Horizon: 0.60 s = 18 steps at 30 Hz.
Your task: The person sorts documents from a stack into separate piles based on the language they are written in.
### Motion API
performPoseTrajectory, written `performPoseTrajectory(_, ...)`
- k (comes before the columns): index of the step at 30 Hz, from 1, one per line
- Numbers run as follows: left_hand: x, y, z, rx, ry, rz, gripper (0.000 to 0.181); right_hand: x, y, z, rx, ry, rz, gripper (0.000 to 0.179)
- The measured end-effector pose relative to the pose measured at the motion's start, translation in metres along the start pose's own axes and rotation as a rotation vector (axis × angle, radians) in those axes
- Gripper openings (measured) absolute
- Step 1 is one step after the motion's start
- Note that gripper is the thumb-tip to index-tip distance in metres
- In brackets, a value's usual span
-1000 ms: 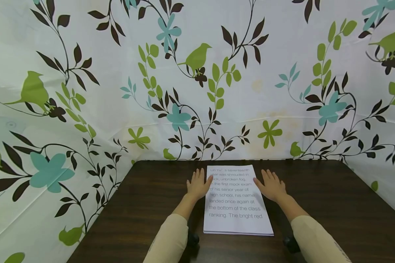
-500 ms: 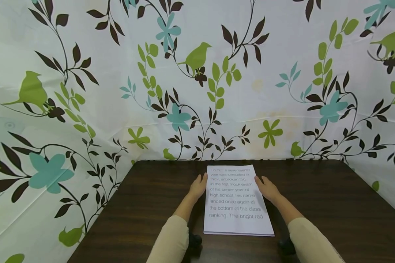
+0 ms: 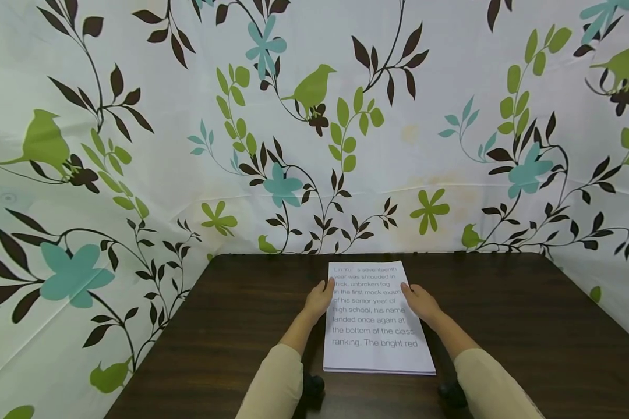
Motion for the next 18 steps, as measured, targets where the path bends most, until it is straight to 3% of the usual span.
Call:
performPoseTrajectory(5, 0.001, 0.003, -0.002, -0.011, -0.007, -0.004, 0.064, 0.001, -0.006, -0.002, 0.016, 0.013, -0.011, 0.067)
performPoseTrajectory(11, 0.004, 0.008, 0.004, -0.142, 0.053, -0.014, 0.053, 0.004, -0.008, 0.003, 0.029, 0.084, 0.017, 0.061)
performPoseTrajectory(14, 0.005, 0.007, 0.003, -0.147, 0.048, -0.101, 0.046, 0.0, 0.018, 0.02, 0.025, 0.165, 0.027, 0.061)
performPoseTrajectory(18, 0.006, 0.006, -0.003, -0.054, -0.033, -0.264, 0.045, -0.009, 0.068, 0.045, 0.027, 0.27, 0.092, 0.058)
Point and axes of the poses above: each hand's wrist, its own z-axis towards the middle knuckle, its own x-axis out of the back of the hand, y = z × x, the point moved 5 cm from there along z, towards the middle knuckle, and after that the axes turned 11 degrees about x, right-handed, at the moved point
